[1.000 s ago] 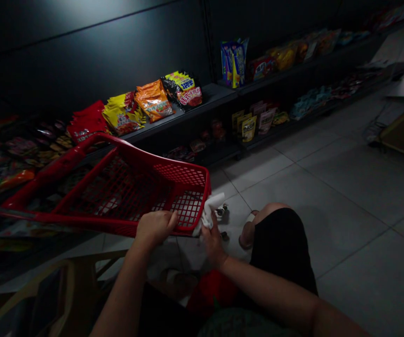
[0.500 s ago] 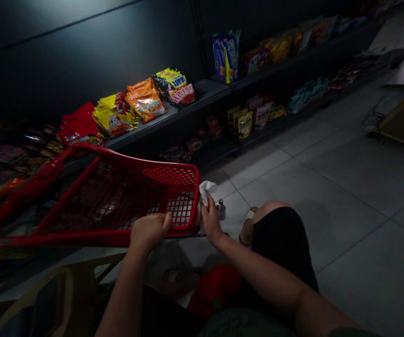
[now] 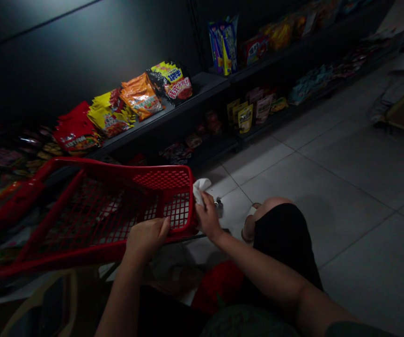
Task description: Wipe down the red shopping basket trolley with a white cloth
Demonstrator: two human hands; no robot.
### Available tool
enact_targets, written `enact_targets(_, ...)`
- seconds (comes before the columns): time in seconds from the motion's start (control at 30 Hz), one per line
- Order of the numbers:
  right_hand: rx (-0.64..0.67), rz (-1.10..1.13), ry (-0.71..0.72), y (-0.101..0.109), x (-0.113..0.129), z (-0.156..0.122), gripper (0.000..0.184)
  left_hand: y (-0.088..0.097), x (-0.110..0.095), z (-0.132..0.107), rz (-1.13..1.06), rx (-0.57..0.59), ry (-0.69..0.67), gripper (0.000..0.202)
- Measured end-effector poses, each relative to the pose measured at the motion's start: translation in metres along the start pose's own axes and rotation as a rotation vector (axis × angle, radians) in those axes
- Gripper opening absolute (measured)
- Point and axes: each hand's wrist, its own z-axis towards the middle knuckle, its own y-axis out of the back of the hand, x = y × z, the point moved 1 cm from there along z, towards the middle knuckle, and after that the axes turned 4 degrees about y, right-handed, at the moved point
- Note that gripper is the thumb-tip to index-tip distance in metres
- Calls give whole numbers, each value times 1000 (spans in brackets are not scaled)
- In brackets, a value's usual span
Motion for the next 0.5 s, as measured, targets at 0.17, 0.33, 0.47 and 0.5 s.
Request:
enact_targets(0.17, 27, -17, 58, -1, -24, -19, 41, -3, 1, -3, 10, 7, -11, 58)
enact_targets(0.33, -38, 43, -114, 0, -49, 21, 37, -2, 0, -4, -6, -18, -24, 57)
enact_targets(0.47, 9, 65, 112, -5, -10, 47, 39, -2, -1, -3, -5, -36, -38, 56)
enact_targets(0.5, 52, 66, 198, -6, -2, 51, 39, -1, -1, -2, 2, -37, -40, 56)
